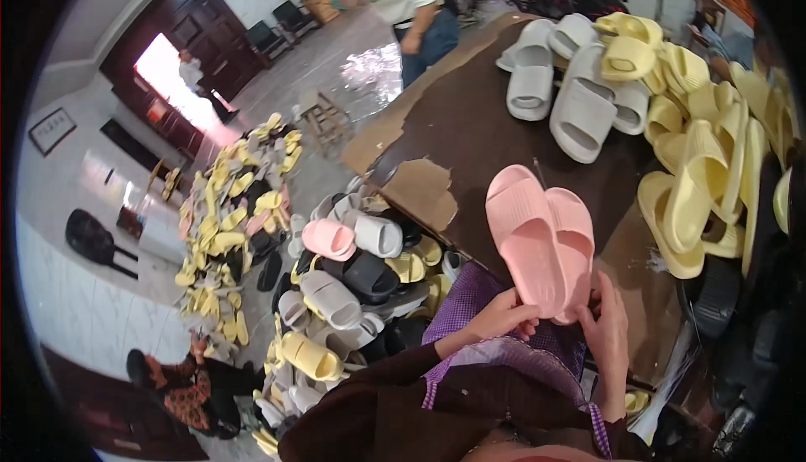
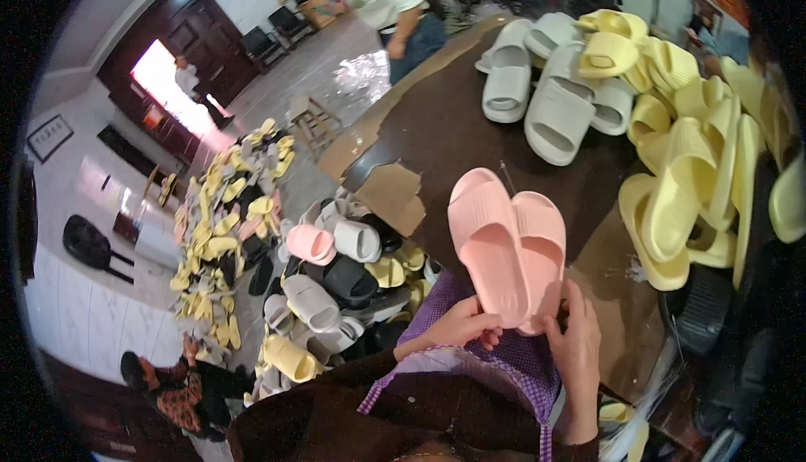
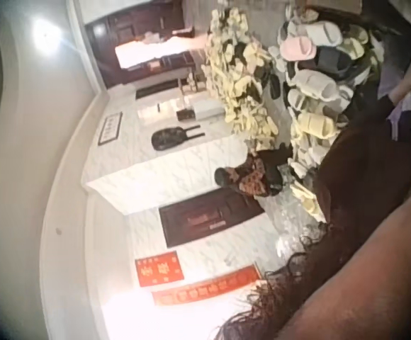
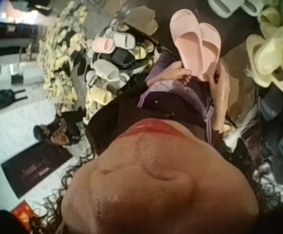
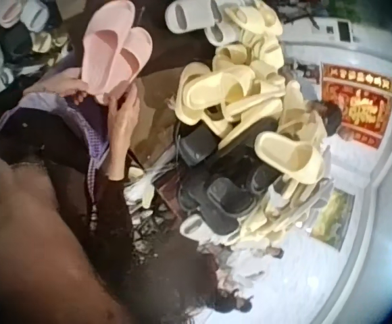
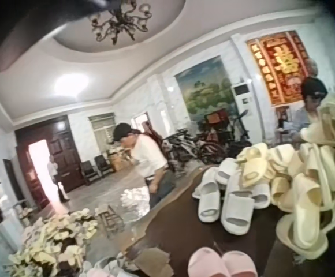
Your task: The person moves slippers aside on a table and fastens pairs of slippers together using plastic ties by hand.
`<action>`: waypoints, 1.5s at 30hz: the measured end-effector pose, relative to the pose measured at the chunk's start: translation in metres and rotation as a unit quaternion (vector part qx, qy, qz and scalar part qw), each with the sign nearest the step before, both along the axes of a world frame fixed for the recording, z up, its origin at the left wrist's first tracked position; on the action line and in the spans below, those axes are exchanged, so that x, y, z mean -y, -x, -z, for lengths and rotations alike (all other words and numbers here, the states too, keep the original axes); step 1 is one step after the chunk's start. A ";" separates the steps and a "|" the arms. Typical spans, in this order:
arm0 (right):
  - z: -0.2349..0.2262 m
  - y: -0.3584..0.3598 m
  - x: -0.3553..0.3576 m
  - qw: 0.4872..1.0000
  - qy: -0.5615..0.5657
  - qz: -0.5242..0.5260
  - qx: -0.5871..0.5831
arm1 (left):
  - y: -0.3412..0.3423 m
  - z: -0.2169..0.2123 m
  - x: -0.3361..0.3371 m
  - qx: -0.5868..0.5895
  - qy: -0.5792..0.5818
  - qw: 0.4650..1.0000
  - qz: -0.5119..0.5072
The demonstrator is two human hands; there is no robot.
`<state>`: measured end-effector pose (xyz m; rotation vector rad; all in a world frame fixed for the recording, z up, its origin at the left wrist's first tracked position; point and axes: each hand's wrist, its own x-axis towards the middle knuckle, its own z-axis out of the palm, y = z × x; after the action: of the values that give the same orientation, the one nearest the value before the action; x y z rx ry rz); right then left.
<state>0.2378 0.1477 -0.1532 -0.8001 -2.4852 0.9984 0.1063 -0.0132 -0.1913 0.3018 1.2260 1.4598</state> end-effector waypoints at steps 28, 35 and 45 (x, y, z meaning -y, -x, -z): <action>0.008 0.072 0.063 0.962 0.156 -0.128 -0.181 | 0.004 0.009 0.045 -0.024 -0.170 0.950 -0.262; 0.020 0.095 0.090 0.941 0.231 -0.183 -0.164 | 0.005 0.014 0.066 -0.164 -0.107 0.936 -0.294; 0.025 0.131 0.090 0.860 0.427 -0.229 -0.164 | -0.006 -0.009 0.121 -0.253 -0.038 0.926 -0.278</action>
<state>0.1068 0.0578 -0.1787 -0.1730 -1.8989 2.2641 0.1125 -0.1343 -0.1828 0.4248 1.7719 1.9972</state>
